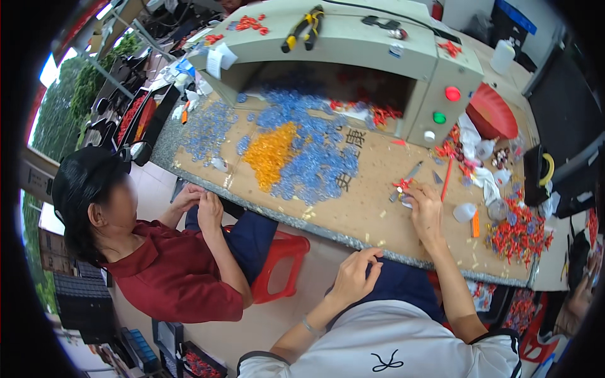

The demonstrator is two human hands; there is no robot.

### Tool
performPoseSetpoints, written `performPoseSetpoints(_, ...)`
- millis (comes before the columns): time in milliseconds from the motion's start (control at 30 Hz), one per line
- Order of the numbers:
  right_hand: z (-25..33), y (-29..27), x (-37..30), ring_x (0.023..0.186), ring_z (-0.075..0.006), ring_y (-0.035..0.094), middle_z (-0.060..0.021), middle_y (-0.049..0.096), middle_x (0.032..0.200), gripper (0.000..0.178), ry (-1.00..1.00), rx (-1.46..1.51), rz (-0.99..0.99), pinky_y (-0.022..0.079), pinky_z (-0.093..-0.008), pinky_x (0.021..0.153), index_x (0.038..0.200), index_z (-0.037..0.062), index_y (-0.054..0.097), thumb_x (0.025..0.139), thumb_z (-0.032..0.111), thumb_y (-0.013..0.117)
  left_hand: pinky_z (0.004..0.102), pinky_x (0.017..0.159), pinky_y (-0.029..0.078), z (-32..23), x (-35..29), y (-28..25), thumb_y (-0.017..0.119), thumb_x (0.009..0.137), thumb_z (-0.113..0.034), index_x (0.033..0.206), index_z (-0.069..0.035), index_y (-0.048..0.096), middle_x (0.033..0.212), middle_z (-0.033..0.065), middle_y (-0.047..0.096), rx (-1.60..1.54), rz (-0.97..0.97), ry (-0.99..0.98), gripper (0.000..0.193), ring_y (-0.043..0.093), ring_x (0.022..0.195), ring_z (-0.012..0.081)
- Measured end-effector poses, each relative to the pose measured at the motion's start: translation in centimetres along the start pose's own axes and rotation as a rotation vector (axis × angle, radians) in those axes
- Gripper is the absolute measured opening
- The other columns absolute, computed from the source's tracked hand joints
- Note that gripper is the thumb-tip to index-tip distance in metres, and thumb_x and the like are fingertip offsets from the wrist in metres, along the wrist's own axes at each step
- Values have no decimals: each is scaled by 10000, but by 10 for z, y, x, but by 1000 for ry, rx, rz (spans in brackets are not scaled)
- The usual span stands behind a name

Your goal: Apply glue and assemble small decorative toy parts at a factory workstation.

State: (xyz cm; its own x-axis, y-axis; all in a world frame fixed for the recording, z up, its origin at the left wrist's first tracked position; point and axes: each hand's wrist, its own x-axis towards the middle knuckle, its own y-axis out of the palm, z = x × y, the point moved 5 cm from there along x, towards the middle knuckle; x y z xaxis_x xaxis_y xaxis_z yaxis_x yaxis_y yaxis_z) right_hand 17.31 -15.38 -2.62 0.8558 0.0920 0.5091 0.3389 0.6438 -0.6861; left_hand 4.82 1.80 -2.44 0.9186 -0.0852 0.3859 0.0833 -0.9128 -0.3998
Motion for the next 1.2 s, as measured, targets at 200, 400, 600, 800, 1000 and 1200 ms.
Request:
performPoseSetpoints(200, 6, -10, 6, 803, -254, 601, -98, 656, 882, 219, -57, 119, 10, 480, -340, 724, 875, 2, 693, 676, -85, 667, 314, 720, 525, 19, 18, -19, 581, 859, 11, 1141, 6, 528, 982, 123, 652, -67, -100, -87, 287, 661, 825, 211)
performPoseSetpoints(400, 14, -36, -17, 856, -155, 604, -87, 652, 921, 139, 461, 1025, 58, 471, -281, 776, 884, -39, 655, 763, -102, 626, 275, 728, 498, 13, 58, -8, 539, 910, -41, 1261, -12, 536, 1317, 118, 490, -585, -65, -153, 353, 599, 935, 179)
performPoseSetpoints(600, 19, -35, -80, 877, -129, 604, -92, 642, 949, 133, 837, 1481, 254, 468, -251, 796, 968, -26, 615, 848, -69, 575, 223, 685, 470, -3, 50, 40, 566, 949, -186, 1145, 19, 602, 1108, 90, 633, -881, 170, -448, 286, 596, 845, 102)
performPoseSetpoints(800, -3, -51, -113, 829, -139, 618, -89, 647, 954, 129, 803, 1386, 259, 497, -256, 760, 996, -31, 618, 876, 16, 623, 215, 603, 441, 4, 27, 73, 590, 929, -139, 1023, 28, 645, 906, 73, 649, -912, 287, -596, 199, 577, 719, 103)
performPoseSetpoints(1000, -3, -63, -113, 906, -151, 589, -100, 566, 1048, 209, 533, 1275, 154, 508, -276, 786, 1021, -49, 620, 820, -32, 675, 220, 638, 453, 6, 19, 70, 617, 909, -110, 984, 33, 634, 853, 49, 629, -735, 310, -655, 163, 563, 728, 100)
performPoseSetpoints(1200, 3, -53, -110, 923, -171, 581, -103, 529, 1045, 189, 495, 1282, 239, 540, -285, 773, 975, -74, 609, 797, -72, 674, 206, 590, 418, 8, 17, 65, 628, 902, -167, 953, 17, 668, 874, 70, 665, -736, 217, -618, 195, 565, 691, 99)
